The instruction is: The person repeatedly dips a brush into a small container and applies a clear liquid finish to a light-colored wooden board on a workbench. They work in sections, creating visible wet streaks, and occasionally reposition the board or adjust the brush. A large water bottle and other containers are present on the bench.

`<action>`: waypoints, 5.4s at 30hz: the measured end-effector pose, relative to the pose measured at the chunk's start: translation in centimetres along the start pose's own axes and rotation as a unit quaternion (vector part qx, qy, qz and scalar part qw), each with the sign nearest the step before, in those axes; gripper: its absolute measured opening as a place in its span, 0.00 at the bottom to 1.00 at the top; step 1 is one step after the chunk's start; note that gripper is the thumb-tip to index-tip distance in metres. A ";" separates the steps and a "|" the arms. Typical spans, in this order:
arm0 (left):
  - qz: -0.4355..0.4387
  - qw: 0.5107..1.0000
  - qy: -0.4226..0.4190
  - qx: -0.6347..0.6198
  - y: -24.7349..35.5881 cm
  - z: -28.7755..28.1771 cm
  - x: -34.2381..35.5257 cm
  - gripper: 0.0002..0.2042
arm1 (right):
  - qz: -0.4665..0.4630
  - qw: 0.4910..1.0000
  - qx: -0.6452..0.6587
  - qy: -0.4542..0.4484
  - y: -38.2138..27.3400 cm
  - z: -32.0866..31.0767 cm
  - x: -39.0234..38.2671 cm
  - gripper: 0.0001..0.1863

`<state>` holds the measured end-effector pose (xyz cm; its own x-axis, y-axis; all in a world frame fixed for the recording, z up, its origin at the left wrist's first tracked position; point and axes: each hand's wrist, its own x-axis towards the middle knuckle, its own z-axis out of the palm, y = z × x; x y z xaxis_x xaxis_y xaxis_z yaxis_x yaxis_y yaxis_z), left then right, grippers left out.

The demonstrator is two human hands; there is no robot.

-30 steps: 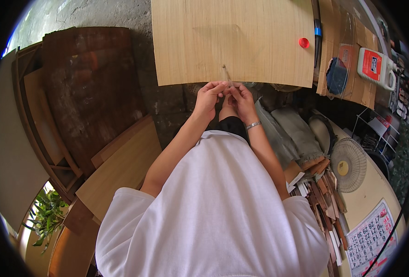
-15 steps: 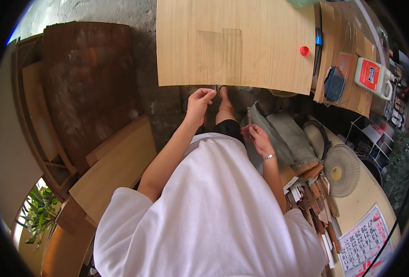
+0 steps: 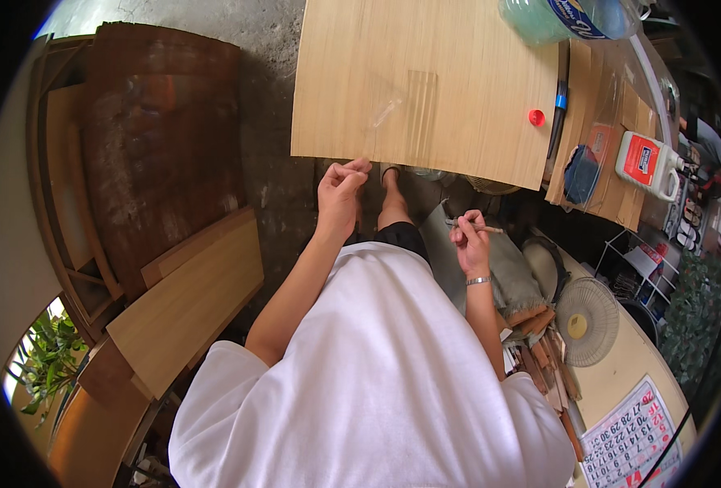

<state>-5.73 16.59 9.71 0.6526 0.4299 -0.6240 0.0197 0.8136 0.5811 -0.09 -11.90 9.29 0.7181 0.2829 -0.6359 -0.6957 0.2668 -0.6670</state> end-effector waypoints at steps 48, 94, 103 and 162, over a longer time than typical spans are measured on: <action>0.080 0.972 0.213 -0.058 -16.7 3.4 2.8 0.10 | -0.167 0.639 -0.602 -0.449 -6.7 10.3 16.6 0.07; 0.106 0.907 0.402 -0.063 -16.7 7.1 2.2 0.08 | -0.187 0.484 -0.621 -0.587 -4.9 14.3 18.2 0.07; 0.117 0.936 0.316 -0.104 -18.1 5.6 3.1 0.09 | -0.175 0.426 -0.647 -0.608 -5.2 13.9 18.1 0.07; 0.106 0.933 0.327 -0.108 -18.1 6.4 1.5 0.10 | -0.180 0.574 -0.608 -0.518 -5.6 10.9 18.5 0.04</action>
<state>-0.22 0.03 1.62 0.0222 0.6791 -0.7337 -0.2554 0.7134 0.6526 16.91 1.87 5.46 -0.0229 0.9754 -0.2194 0.4745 -0.1826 -0.8611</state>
